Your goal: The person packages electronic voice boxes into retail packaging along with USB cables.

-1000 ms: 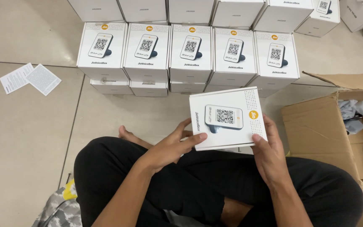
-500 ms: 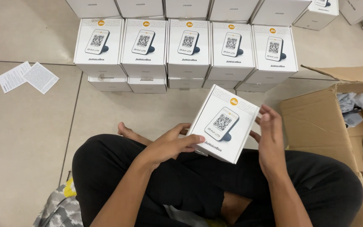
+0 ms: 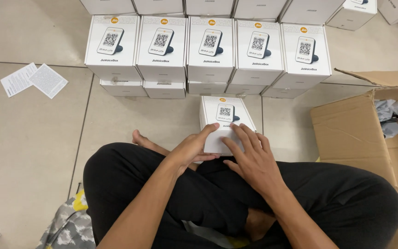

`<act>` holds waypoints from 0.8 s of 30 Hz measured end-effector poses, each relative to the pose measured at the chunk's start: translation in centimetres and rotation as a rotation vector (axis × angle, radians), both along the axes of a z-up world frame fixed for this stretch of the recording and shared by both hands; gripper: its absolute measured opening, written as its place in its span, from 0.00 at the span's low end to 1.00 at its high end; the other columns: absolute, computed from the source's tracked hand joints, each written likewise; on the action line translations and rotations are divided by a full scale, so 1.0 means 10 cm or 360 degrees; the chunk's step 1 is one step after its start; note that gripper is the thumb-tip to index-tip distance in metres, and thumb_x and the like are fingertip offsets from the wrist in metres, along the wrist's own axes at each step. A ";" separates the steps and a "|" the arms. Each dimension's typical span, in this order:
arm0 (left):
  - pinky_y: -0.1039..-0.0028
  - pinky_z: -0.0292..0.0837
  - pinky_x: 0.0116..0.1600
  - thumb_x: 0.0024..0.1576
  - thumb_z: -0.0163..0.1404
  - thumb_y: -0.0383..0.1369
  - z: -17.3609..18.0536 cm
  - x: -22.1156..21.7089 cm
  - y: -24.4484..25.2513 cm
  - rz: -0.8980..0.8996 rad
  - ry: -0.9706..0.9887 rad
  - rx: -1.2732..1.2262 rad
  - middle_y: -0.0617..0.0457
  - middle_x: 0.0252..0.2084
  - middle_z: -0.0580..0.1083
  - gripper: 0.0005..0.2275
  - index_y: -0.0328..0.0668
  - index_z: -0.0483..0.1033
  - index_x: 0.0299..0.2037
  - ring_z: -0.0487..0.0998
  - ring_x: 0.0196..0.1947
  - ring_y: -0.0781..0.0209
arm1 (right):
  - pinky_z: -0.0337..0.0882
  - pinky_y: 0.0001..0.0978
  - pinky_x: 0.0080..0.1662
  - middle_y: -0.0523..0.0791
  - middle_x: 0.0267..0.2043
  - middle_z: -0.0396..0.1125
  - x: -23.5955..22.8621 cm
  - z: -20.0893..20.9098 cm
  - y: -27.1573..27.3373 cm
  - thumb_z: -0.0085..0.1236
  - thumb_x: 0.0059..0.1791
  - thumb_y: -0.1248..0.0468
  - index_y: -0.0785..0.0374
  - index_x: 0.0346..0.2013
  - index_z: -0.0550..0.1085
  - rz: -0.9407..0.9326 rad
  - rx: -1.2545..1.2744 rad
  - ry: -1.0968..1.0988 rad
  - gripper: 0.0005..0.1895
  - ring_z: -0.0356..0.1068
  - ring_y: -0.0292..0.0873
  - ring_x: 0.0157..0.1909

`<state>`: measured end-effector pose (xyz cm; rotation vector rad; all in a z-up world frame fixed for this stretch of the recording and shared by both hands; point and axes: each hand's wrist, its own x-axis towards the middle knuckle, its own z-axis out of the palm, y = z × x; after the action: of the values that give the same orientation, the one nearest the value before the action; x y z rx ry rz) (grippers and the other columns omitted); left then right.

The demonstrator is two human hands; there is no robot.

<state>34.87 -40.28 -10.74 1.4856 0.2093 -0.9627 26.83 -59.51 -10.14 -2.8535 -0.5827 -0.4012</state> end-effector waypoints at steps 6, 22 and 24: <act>0.67 0.79 0.58 0.50 0.42 0.65 -0.09 0.03 0.00 -0.0059 0.0024 0.0047 0.31 0.54 0.76 0.47 0.19 0.66 0.62 0.83 0.51 0.46 | 0.62 0.48 0.62 0.48 0.67 0.63 0.07 -0.11 0.05 0.61 0.47 0.57 0.51 0.57 0.72 -0.0044 -0.0341 -0.0199 0.23 0.61 0.50 0.68; 0.59 0.76 0.60 0.55 0.30 0.65 -0.03 0.06 0.02 0.0025 0.0085 0.0063 0.39 0.56 0.73 0.43 0.33 0.63 0.67 0.77 0.58 0.50 | 0.69 0.49 0.51 0.57 0.67 0.61 0.19 0.00 -0.06 0.58 0.43 0.41 0.60 0.52 0.72 0.0300 -0.0448 -0.0165 0.32 0.64 0.58 0.64; 0.59 0.72 0.61 0.55 0.29 0.64 -0.05 0.06 0.03 0.0012 0.0077 0.0110 0.42 0.58 0.73 0.41 0.37 0.64 0.68 0.75 0.59 0.52 | 0.70 0.48 0.51 0.56 0.64 0.63 0.15 0.04 -0.04 0.57 0.44 0.42 0.61 0.53 0.73 0.0386 -0.0369 -0.0130 0.32 0.66 0.58 0.62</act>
<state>35.48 -40.02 -11.26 1.5248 0.2856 -0.9948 28.30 -59.95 -9.75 -2.9401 -1.0411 -0.4352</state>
